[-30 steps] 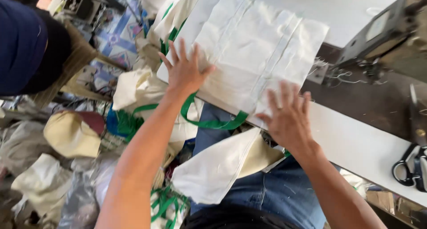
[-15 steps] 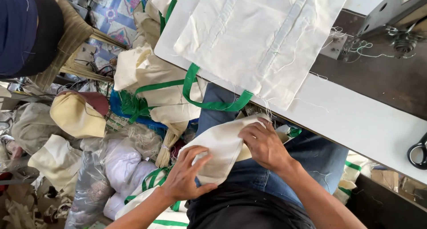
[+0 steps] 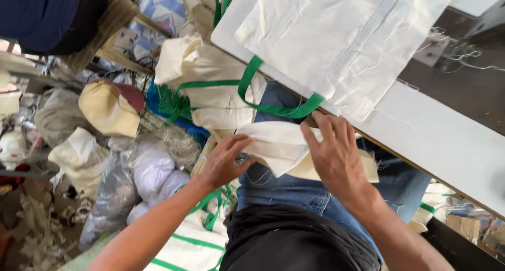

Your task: Trimming excess threads from a fabric tote bag using scissors and inspecting the product

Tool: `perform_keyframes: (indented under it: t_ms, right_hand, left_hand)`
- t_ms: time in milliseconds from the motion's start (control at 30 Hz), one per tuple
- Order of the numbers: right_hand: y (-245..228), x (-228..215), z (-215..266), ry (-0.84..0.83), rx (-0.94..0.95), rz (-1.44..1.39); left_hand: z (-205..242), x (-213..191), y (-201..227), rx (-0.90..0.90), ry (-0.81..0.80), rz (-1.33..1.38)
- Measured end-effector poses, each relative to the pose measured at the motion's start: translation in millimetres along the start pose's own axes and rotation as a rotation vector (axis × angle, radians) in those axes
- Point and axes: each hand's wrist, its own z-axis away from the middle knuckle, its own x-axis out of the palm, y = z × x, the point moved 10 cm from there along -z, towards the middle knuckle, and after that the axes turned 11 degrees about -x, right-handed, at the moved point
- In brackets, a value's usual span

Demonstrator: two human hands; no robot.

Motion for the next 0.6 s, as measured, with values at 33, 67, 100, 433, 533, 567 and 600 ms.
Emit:
perform_keyframes:
  t_ms: [33,67,100,433,533,567,600]
  right_hand:
    - [-11,3,6,0.029,-0.008,-0.137]
    - [-21,5,12,0.058,-0.016,-0.274]
    - [-26,17,16,0.054,-0.019,-0.279]
    - [26,20,21,0.036,0.427,-0.849]
    - [-12,-11,9,-0.025,0.119,-0.894]
    - [-30,-20,10,-0.078,0.012,-0.97]
    - [-28,-19,21,-0.081,0.01,-0.965]
  left_hand:
    - [0,-3,-4,-0.009,0.039,0.007]
    - [0,-7,-8,-0.017,0.079,0.014]
    - [-1,-7,-6,-0.024,0.078,0.014]
    - [-9,1,-78,-1.029,0.02,0.817]
    - [-3,36,-86,-1.12,-0.184,1.15]
    - [-3,46,-89,-1.061,-0.218,1.186]
    - [-6,45,-80,-1.058,-0.217,1.191]
